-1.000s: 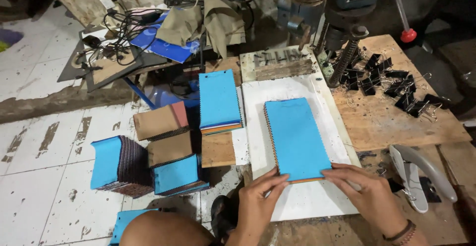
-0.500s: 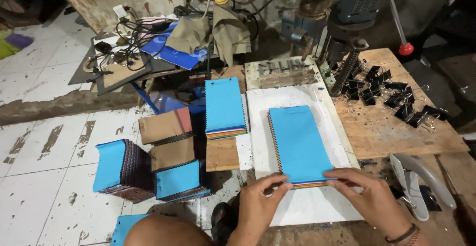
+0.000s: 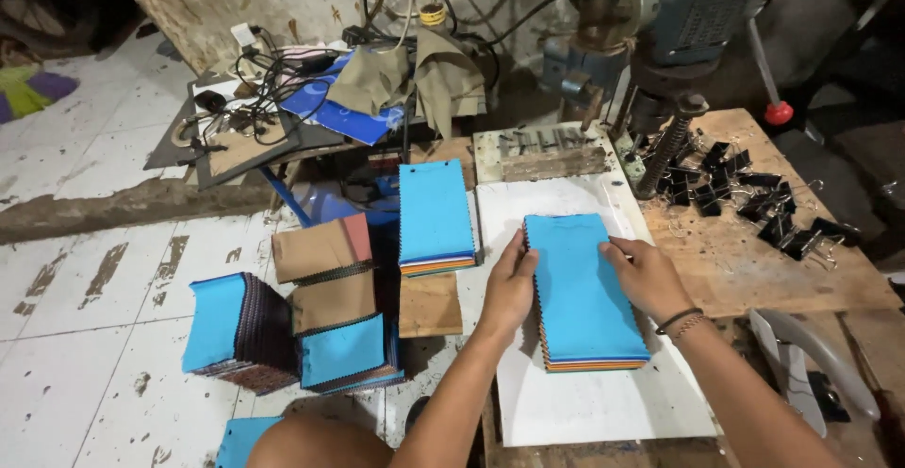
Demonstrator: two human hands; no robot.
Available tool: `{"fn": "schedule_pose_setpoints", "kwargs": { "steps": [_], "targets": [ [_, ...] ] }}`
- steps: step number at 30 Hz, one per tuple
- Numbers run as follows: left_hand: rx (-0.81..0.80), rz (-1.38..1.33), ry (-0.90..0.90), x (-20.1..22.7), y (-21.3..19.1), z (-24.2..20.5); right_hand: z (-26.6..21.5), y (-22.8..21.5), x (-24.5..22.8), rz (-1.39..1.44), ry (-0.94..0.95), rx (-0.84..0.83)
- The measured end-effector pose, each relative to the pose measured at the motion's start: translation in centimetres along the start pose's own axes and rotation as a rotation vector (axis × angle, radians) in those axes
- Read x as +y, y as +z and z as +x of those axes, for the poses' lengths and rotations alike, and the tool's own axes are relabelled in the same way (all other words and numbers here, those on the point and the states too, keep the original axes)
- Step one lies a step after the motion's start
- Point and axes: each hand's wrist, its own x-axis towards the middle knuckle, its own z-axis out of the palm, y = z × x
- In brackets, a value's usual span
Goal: Assembling notebooks by aligning covers and pages and using a drill press for hole punching.
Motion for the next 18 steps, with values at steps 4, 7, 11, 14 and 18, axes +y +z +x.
{"fn": "schedule_pose_setpoints", "kwargs": {
  "steps": [4,7,11,14,18],
  "targets": [
    [0.027,0.176,0.125,0.9,0.4,-0.4,-0.8,0.1,-0.5,-0.09,-0.009,-0.001],
    [0.066,0.65,0.491,2.2,2.2,-1.1,-3.4,0.3,-4.3,-0.11,-0.34,0.113],
    [-0.072,0.886,0.345,1.0,3.1,0.5,-2.8,1.7,-3.2,-0.258,-0.63,0.094],
    [-0.129,0.885,0.234,1.3,3.1,0.2,-2.3,2.1,-2.1,-0.247,-0.571,0.037],
    [-0.113,0.852,0.217,1.4,3.1,0.3,-1.0,2.2,-0.8,-0.162,-0.587,0.022]
  ]
}}
